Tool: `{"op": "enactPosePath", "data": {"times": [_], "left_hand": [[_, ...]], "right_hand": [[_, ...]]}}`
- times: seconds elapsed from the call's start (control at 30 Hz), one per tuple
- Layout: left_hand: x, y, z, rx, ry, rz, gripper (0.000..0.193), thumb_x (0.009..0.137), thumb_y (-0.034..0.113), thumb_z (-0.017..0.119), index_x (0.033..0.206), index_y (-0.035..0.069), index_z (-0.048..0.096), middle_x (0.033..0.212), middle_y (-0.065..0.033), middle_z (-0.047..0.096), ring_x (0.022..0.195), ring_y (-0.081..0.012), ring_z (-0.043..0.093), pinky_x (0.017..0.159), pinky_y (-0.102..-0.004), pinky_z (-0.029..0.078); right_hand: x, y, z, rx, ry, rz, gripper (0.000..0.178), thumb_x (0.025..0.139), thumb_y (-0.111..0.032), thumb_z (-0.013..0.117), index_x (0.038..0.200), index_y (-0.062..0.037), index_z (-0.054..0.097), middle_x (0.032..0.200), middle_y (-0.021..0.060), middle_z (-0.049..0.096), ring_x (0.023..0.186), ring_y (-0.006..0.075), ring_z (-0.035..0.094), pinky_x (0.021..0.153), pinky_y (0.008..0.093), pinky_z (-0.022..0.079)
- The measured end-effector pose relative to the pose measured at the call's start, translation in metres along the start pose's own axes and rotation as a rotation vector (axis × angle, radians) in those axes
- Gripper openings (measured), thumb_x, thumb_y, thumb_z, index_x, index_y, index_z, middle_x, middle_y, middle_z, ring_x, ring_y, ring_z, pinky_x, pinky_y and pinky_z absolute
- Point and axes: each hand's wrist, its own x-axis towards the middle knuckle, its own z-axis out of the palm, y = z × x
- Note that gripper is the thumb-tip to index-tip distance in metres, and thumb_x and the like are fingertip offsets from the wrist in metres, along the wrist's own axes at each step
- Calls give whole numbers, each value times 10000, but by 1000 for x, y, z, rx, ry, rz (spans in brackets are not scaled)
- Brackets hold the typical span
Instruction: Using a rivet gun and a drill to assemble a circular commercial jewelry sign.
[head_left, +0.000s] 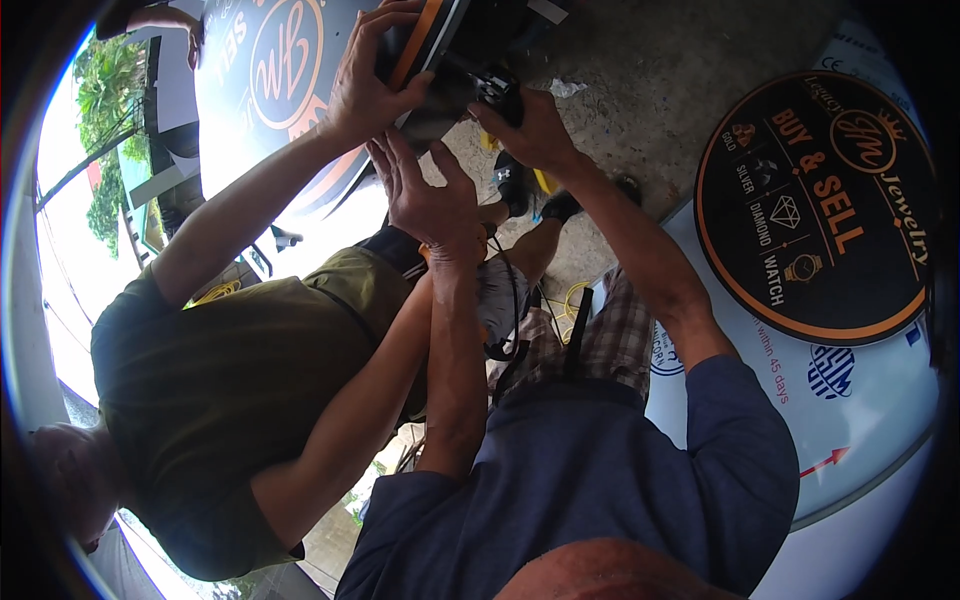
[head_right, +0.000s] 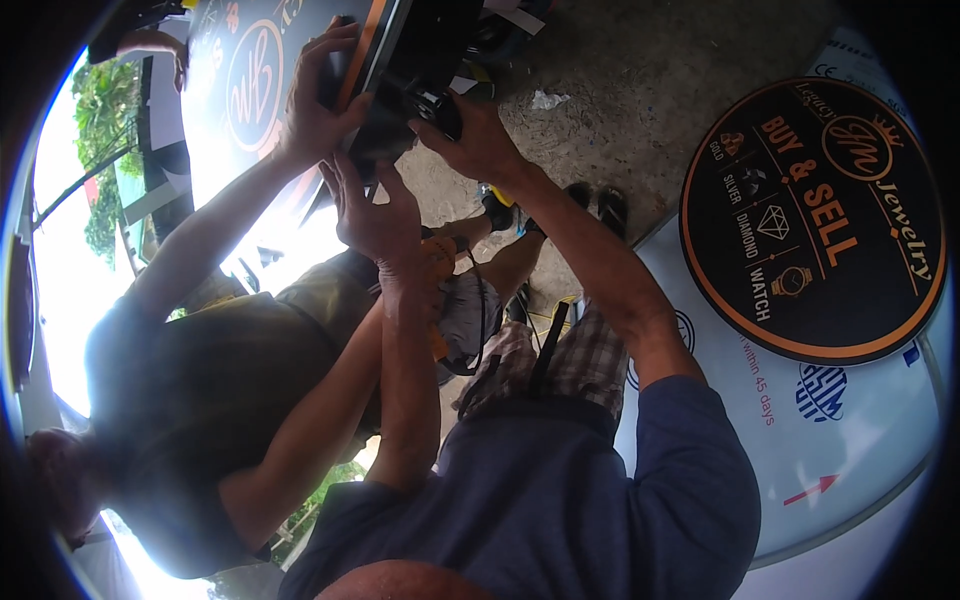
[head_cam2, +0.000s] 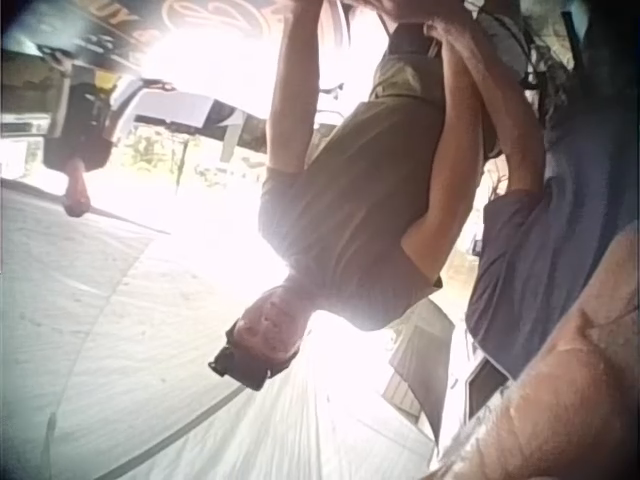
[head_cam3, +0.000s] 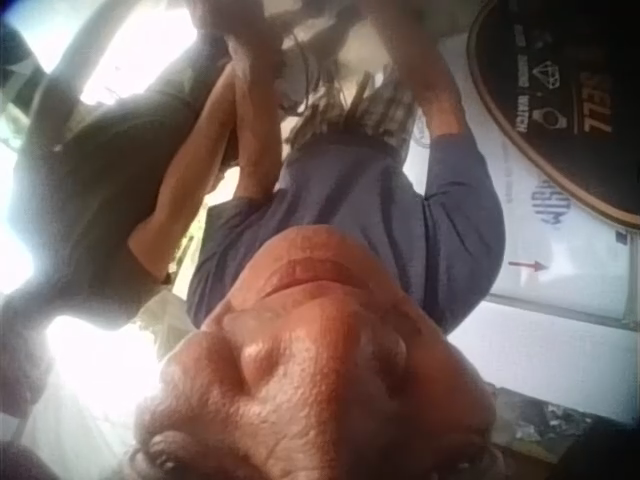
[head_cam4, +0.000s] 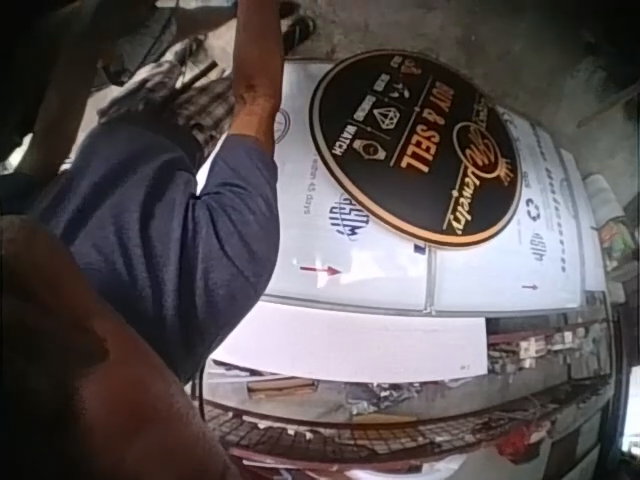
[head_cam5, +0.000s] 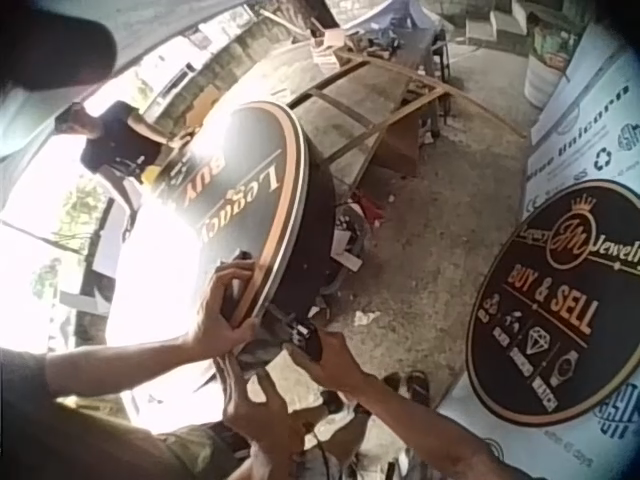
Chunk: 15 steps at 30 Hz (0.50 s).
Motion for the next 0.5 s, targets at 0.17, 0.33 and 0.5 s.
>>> {"op": "enactPosePath", "data": {"times": [0.17,0.33,0.5], "left_hand": [[-13,-15,-2,41,-46,-47,799,788,274,772,1459,79,385,1432,-176,413,1343,-377,379,1099,-474,356],[-43,7,15,166,196,-258,765,785,258,770,1436,74,413,1374,-176,448,1283,-369,416,1060,-465,376],[-94,80,73,158,434,-752,731,783,242,768,1413,69,440,1316,-176,484,1223,-361,454,1020,-457,396]], "right_hand": [[-8,-6,16,316,62,158,241,946,-251,664,972,-12,673,793,39,707,723,92,620,675,276,502],[-10,-12,22,416,18,142,315,972,-312,615,946,-5,678,805,56,710,831,118,668,793,292,514],[-11,-11,28,454,58,150,230,934,-241,664,956,-12,655,810,53,705,767,139,676,752,313,530]]}}
